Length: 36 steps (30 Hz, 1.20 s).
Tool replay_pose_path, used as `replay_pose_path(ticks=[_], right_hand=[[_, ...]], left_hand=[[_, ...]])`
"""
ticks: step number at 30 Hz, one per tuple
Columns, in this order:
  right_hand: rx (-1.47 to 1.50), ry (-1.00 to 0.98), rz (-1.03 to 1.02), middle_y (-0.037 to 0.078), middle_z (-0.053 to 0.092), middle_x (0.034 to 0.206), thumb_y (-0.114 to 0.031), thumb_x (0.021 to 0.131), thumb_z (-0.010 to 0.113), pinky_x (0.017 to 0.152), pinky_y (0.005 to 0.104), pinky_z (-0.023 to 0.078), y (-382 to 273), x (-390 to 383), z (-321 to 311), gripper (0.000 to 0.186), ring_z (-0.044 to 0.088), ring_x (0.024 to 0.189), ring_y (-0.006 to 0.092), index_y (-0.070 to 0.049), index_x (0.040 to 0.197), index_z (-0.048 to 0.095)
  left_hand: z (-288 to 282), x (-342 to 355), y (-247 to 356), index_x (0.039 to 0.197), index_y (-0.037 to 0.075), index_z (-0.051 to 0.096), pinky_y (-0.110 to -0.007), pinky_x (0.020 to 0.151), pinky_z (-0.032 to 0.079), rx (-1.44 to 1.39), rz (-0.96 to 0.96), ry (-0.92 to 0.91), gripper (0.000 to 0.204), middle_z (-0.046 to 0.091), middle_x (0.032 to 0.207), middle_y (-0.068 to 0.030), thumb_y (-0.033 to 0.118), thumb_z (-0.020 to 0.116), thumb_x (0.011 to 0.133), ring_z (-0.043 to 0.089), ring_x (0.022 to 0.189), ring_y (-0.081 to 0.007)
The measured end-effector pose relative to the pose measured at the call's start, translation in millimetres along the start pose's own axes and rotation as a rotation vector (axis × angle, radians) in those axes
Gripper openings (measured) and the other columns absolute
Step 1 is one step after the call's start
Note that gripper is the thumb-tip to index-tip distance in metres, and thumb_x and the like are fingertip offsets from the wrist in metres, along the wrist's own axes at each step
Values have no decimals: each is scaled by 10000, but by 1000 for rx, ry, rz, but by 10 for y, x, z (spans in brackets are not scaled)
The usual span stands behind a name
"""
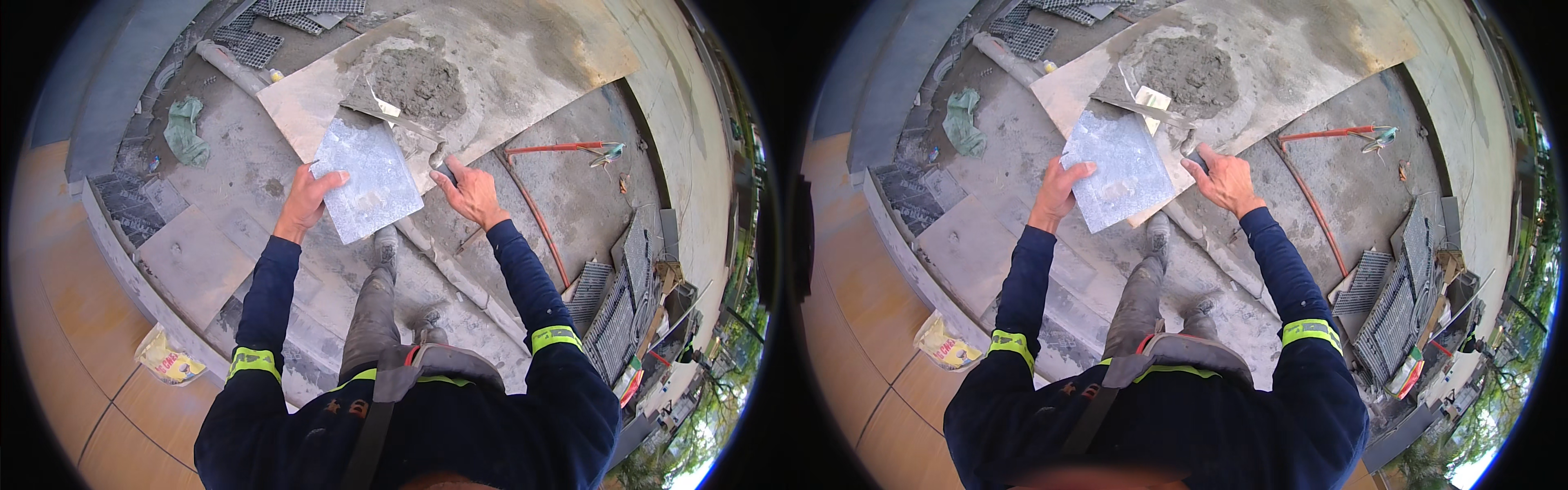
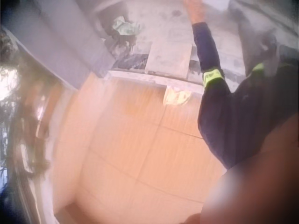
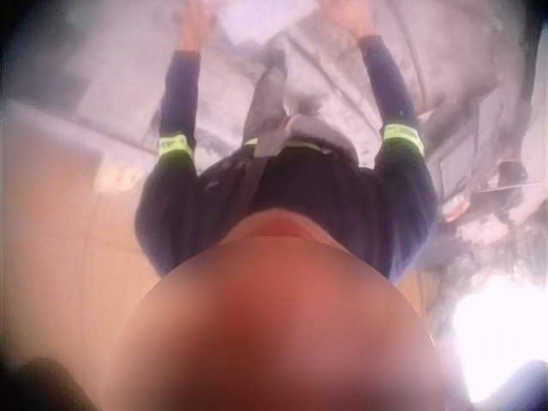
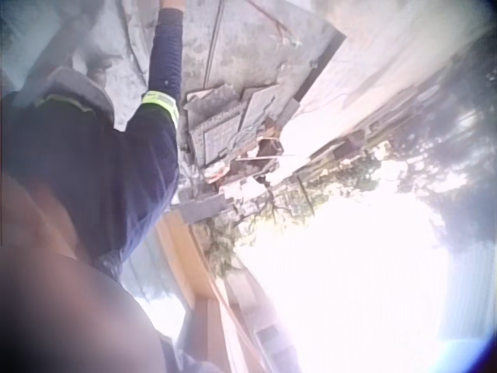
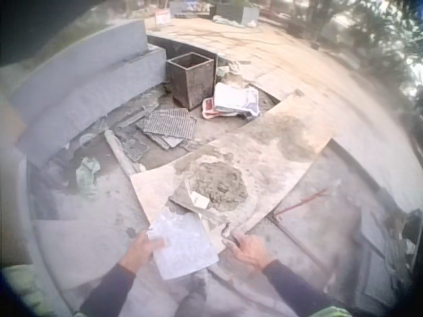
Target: The person uses a trowel to scoop wet cement from a pile and applies it to a concrete edge. They smooth the cement along the edge and continue adding more material to build up the surface.
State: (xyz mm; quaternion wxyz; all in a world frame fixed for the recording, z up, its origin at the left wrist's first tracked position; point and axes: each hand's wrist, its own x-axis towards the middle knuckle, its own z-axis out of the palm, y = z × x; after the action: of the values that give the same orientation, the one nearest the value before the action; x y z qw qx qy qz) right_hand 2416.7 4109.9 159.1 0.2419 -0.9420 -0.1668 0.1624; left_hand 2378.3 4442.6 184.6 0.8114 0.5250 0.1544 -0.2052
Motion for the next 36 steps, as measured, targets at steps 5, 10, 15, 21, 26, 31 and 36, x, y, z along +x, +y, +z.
replay_pose_path(ticks=[5, 10, 15, 21, 26, 31, 36], right_hand=[[49, -17, 22, 209, 659, 705, -521, 1021, 512, 647, 523, 500, -218, -190, 83, 445, 664, 718, 446, -77, 1008, 543], [-49, 47, 180, 249, 690, 785, -566, 1013, 486, 705, 545, 508, 165, 533, 58, 501, 685, 812, 463, -74, 1032, 579], [30, 219, 306, 273, 702, 837, -585, 1013, 469, 739, 561, 508, 288, 815, 73, 538, 672, 857, 500, -59, 1020, 583], [176, 434, 379, 281, 708, 868, -585, 1015, 465, 769, 571, 506, -293, 752, -214, 547, 671, 873, 506, -51, 1007, 587], [190, 453, 436, 324, 702, 981, -588, 1000, 475, 869, 568, 508, 336, 1392, 394, 594, 661, 982, 515, -22, 1057, 646], [150, 310, 459, 366, 674, 1069, -592, 991, 462, 961, 550, 485, 823, 1814, 730, 687, 635, 1073, 526, 54, 1049, 688], [166, 364, 455, 357, 682, 1033, -604, 991, 468, 934, 558, 493, 716, 1696, 499, 684, 641, 1037, 532, 46, 1050, 674]], left_hand=[[45, -167, 41, 1174, -75, 643, -344, 821, 556, -42, 32, 40, 408, 703, 1048, -103, 149, 725, 844, 690, 928, -187], [205, -313, 143, 1130, -86, 670, -322, 795, 546, 69, 37, -31, 370, 720, 1009, -96, 151, 731, 852, 681, 884, -160], [188, -713, 98, 1118, -87, 687, -311, 792, 539, 358, 49, -10, 345, 730, 977, -85, 142, 730, 863, 669, 861, -142], [-96, -1496, -405, 1236, -76, 629, -345, 842, 560, 59, -49, 240, 451, 709, 1113, -120, 112, 720, 836, 696, 950, -203], [-151, -2043, -715, 1264, -61, 605, -355, 908, 537, -19, -80, 467, 468, 698, 1142, -116, 83, 706, 830, 683, 1008, -220], [-159, -2541, -875, 1257, -41, 599, -357, 897, 536, -80, -44, 647, 449, 689, 1125, -111, 50, 699, 829, 674, 991, -224], [-262, -2636, -886, 1236, -35, 596, -356, 885, 529, -139, -15, 721, 427, 682, 1114, -106, 35, 721, 833, 661, 978, -224]])
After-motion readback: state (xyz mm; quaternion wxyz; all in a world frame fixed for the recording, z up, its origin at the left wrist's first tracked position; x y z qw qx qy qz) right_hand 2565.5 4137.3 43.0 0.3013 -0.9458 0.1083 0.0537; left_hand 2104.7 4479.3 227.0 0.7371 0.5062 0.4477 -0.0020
